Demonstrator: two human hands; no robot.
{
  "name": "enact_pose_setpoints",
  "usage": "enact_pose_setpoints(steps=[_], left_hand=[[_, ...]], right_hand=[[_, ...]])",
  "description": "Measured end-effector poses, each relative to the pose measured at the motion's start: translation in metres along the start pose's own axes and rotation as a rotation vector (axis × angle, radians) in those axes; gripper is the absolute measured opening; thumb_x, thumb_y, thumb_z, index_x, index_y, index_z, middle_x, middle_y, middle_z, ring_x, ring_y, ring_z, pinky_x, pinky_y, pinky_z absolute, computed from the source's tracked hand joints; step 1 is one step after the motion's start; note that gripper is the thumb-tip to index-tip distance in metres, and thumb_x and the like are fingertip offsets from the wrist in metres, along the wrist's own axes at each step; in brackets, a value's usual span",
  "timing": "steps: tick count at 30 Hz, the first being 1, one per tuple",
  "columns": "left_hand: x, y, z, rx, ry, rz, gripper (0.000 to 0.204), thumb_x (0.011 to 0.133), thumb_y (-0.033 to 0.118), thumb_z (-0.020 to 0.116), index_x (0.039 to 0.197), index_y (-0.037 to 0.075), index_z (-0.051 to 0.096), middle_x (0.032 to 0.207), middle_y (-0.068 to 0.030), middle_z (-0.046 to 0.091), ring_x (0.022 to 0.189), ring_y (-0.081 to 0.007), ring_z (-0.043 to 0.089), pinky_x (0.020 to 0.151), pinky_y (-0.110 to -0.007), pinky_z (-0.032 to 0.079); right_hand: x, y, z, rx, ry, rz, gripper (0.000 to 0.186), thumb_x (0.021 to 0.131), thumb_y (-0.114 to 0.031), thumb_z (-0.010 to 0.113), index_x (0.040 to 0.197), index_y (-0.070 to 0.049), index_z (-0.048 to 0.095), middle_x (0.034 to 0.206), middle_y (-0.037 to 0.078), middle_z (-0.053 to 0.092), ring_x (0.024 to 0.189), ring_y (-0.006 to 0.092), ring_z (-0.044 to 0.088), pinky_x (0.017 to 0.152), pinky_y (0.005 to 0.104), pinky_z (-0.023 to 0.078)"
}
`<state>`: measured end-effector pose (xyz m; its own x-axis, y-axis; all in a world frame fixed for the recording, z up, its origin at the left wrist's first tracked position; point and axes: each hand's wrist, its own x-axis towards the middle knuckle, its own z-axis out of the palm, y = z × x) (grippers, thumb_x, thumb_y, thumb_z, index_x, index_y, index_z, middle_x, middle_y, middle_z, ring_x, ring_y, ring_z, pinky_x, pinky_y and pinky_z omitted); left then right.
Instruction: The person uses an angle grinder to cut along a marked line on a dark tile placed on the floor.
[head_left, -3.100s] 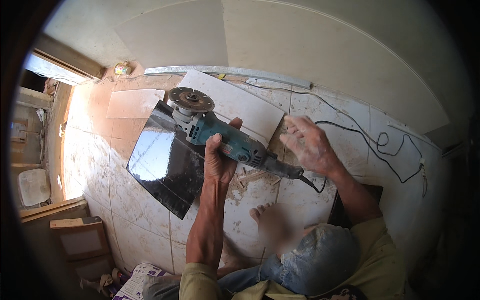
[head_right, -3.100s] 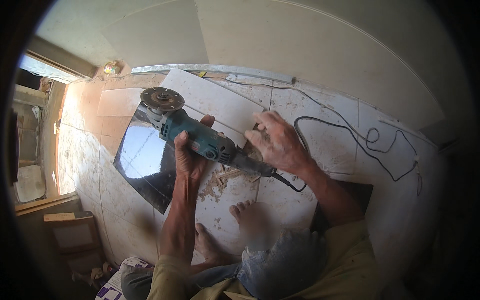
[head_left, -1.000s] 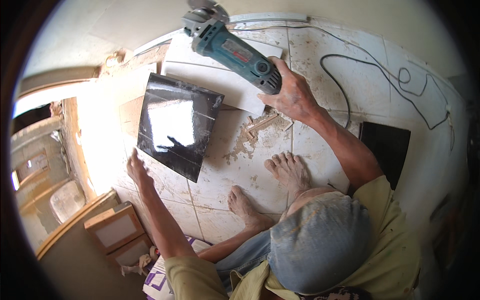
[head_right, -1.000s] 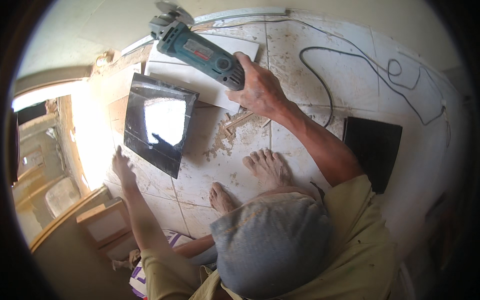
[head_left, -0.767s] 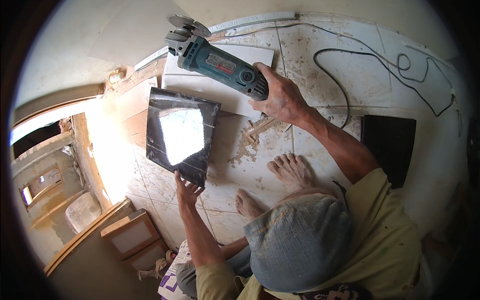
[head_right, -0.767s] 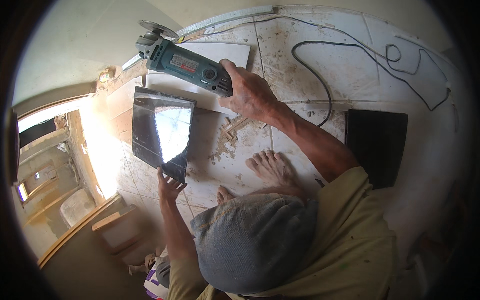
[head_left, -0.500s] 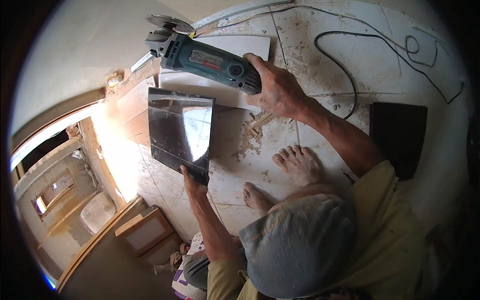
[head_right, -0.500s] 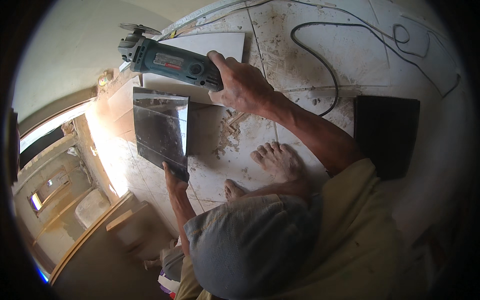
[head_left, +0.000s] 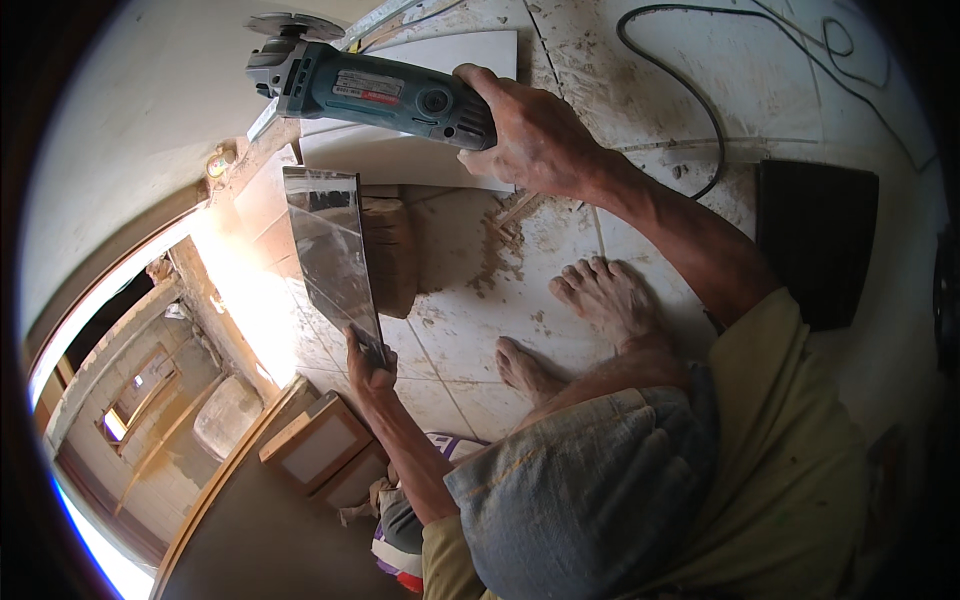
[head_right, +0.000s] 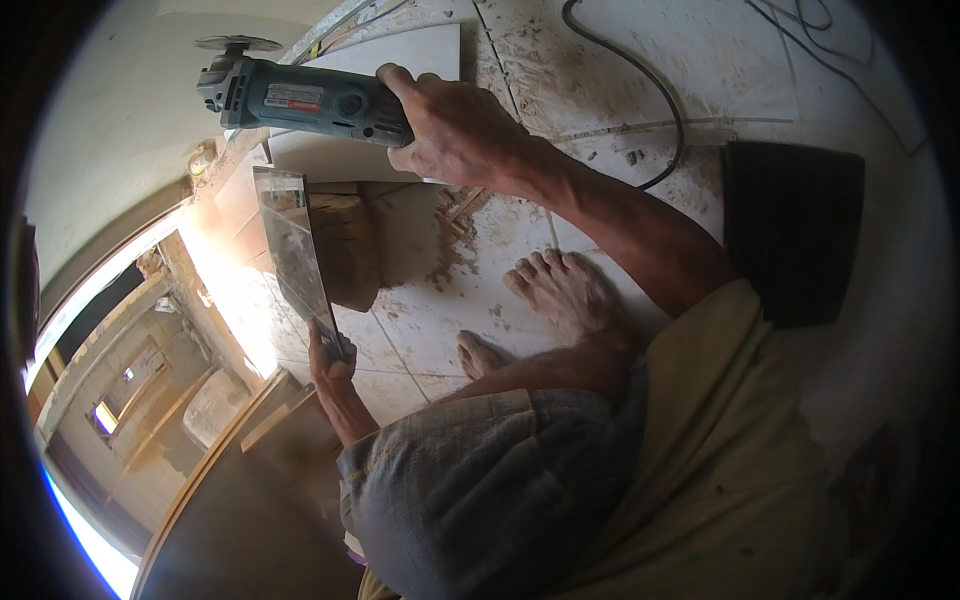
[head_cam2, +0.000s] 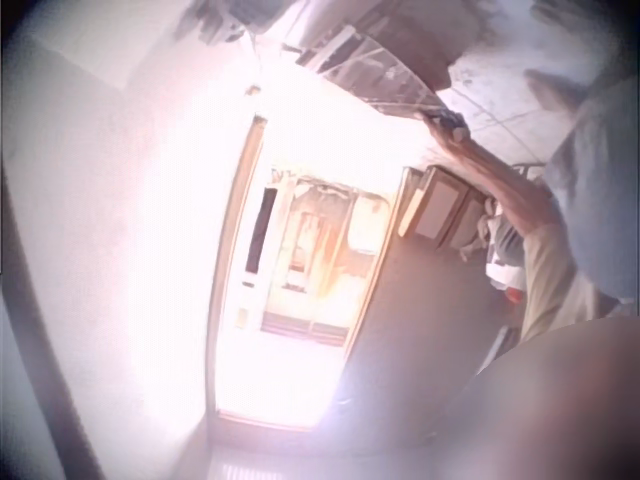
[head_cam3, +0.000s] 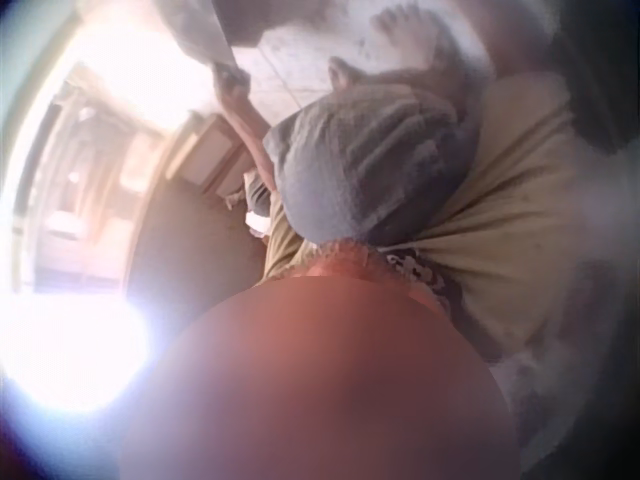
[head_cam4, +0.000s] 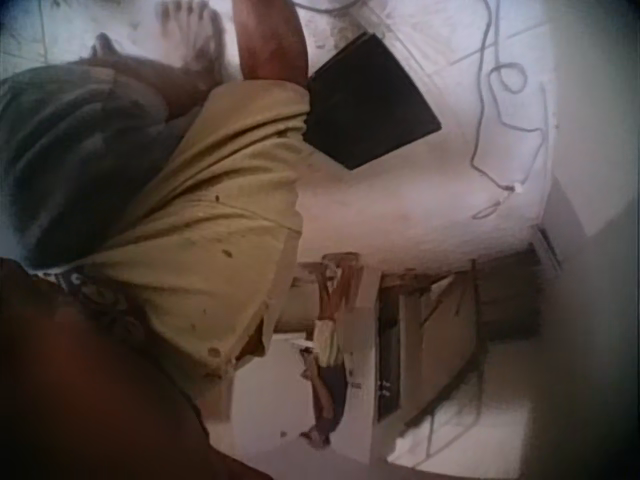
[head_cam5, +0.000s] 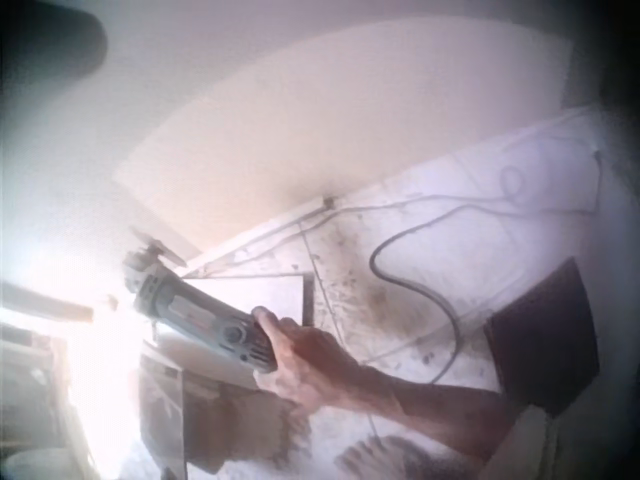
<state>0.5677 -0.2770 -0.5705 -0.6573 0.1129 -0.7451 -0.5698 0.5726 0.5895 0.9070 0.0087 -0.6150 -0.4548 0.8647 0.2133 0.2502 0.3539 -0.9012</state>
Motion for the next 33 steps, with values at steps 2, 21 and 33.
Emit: enact_pose_setpoints(steps=[2, 21, 33], left_hand=[[0.004, -0.006, 0.009, -0.016, -0.022, 0.004, 0.038, 0.095, 0.058, 0.056, 0.094, 0.020, 0.058, 0.062, 0.0005, 0.050, 0.049, -0.0146, 0.052, 0.042, -0.028, 0.043], [0.060, -0.043, 0.032, -0.177, 0.076, 0.257, 0.063, 0.089, 0.060, 0.063, 0.125, 0.009, 0.059, 0.108, -0.0047, 0.068, 0.080, -0.0193, 0.065, 0.054, -0.034, 0.048], [0.036, -0.037, 0.062, 0.109, 0.454, 0.365, 0.064, 0.089, 0.062, 0.063, 0.078, -0.001, 0.056, 0.070, -0.0090, 0.055, 0.059, -0.0176, 0.050, 0.047, -0.035, 0.042]], right_hand=[[-0.001, 0.006, -0.003, -0.009, 0.000, -0.005, 0.068, 0.074, -0.019, 0.076, 0.128, 0.004, 0.041, 0.091, 0.028, 0.063, 0.083, 0.0424, 0.066, 0.075, 0.0472, 0.055], [0.005, 0.015, -0.001, -0.052, 0.000, 0.057, 0.064, 0.071, -0.016, 0.074, 0.125, 0.003, 0.043, 0.089, 0.028, 0.064, 0.082, 0.0415, 0.068, 0.073, 0.0477, 0.055], [0.011, -0.010, -0.004, 0.002, -0.121, 0.165, 0.071, 0.075, -0.013, 0.078, 0.136, -0.005, 0.042, 0.109, 0.024, 0.065, 0.101, 0.0407, 0.065, 0.087, 0.0445, 0.051]])
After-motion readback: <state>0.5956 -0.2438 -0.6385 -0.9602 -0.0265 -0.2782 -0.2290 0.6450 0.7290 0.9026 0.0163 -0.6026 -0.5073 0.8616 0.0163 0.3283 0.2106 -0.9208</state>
